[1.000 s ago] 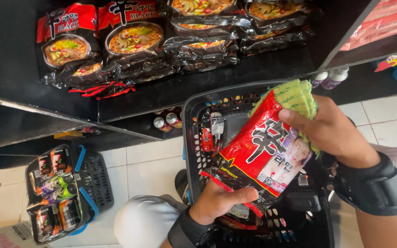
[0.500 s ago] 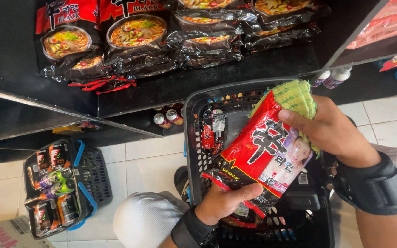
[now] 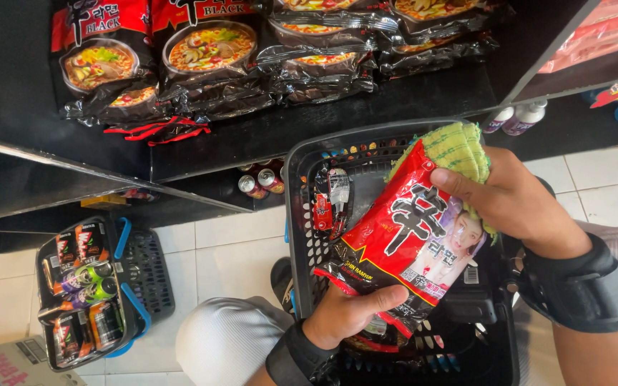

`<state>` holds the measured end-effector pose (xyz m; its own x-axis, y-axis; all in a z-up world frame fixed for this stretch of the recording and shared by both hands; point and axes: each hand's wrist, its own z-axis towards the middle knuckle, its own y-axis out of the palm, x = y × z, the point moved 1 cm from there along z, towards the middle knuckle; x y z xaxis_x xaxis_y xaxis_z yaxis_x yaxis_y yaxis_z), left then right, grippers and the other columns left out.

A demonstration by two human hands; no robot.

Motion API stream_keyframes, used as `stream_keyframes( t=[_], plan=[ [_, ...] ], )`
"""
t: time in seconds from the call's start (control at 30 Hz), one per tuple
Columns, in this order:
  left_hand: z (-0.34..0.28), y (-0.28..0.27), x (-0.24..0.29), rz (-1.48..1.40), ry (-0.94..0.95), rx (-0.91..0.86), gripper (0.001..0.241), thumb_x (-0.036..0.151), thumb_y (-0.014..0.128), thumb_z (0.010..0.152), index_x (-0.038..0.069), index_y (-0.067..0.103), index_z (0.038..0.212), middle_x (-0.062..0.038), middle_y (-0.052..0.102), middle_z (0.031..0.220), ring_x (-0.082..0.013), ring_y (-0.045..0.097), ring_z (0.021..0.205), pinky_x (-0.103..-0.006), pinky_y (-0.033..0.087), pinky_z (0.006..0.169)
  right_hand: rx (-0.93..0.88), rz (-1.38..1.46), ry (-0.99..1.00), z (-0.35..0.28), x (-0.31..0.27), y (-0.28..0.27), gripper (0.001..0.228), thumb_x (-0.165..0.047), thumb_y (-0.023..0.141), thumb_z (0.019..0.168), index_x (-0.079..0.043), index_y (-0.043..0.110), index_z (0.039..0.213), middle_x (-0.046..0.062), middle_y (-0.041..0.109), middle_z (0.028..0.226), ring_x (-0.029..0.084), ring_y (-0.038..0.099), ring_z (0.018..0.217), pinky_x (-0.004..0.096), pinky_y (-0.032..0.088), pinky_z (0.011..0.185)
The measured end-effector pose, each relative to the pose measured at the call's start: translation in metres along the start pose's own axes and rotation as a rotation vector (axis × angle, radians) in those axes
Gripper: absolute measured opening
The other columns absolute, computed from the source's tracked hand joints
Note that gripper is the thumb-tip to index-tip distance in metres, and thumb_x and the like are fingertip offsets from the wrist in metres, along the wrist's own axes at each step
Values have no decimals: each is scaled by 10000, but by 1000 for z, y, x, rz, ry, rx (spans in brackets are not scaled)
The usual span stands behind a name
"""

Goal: The person wipes down and organizes instant ramen packets on a lower shelf in a grocery store.

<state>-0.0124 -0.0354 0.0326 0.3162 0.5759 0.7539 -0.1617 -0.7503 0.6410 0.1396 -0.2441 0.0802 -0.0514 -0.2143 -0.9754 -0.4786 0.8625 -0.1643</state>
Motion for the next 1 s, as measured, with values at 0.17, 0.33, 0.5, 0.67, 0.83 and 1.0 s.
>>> stream_keyframes(
  t=[0.17,0.33,0.5,0.67,0.83,1.0],
  plan=[
    [0,-1,-2,24,-27,23,630,49,751,949,-7,480,1514,-109,638,1409,-189,609,1264,-368,502,1096,11,0,17,2,5,0,312,-254,645,969,-20,694,1168,29,774,989,77,657,885,294,550,782],
    [0,-1,-3,-5,-22,20,627,40,744,950,2,477,1516,-102,632,1418,-187,606,1276,-362,496,1106,41,-29,0,1,-1,2,327,-263,653,965,-22,689,1184,26,768,996,78,652,893,292,545,787],
    [0,-3,-6,-39,-9,18,619,34,744,951,8,481,1511,-103,627,1420,-193,603,1282,-365,491,1112,63,-16,45,0,-3,2,343,-281,645,965,-24,688,1187,30,772,980,90,667,875,300,557,774],
    [0,-4,-3,-12,28,29,605,19,739,951,-3,499,1505,-105,631,1413,-200,600,1286,-368,488,1120,304,-35,31,-6,-3,-2,387,-274,585,1102,-18,697,1370,142,672,963,179,544,780,360,429,639],
    [0,-10,-4,-75,55,31,612,-10,744,930,-5,499,1490,-113,626,1417,-219,604,1297,-387,490,1129,426,134,-257,-5,-8,-10,371,-247,532,1141,26,590,1385,62,688,1219,115,644,1052,275,533,924],
    [1,-10,1,-87,88,42,654,-52,734,908,-5,476,1506,-126,613,1425,-232,599,1302,-396,492,1130,471,240,-322,-9,-9,-7,348,-220,521,1176,41,571,1401,54,677,1245,119,639,1083,279,534,963]
  ],
)
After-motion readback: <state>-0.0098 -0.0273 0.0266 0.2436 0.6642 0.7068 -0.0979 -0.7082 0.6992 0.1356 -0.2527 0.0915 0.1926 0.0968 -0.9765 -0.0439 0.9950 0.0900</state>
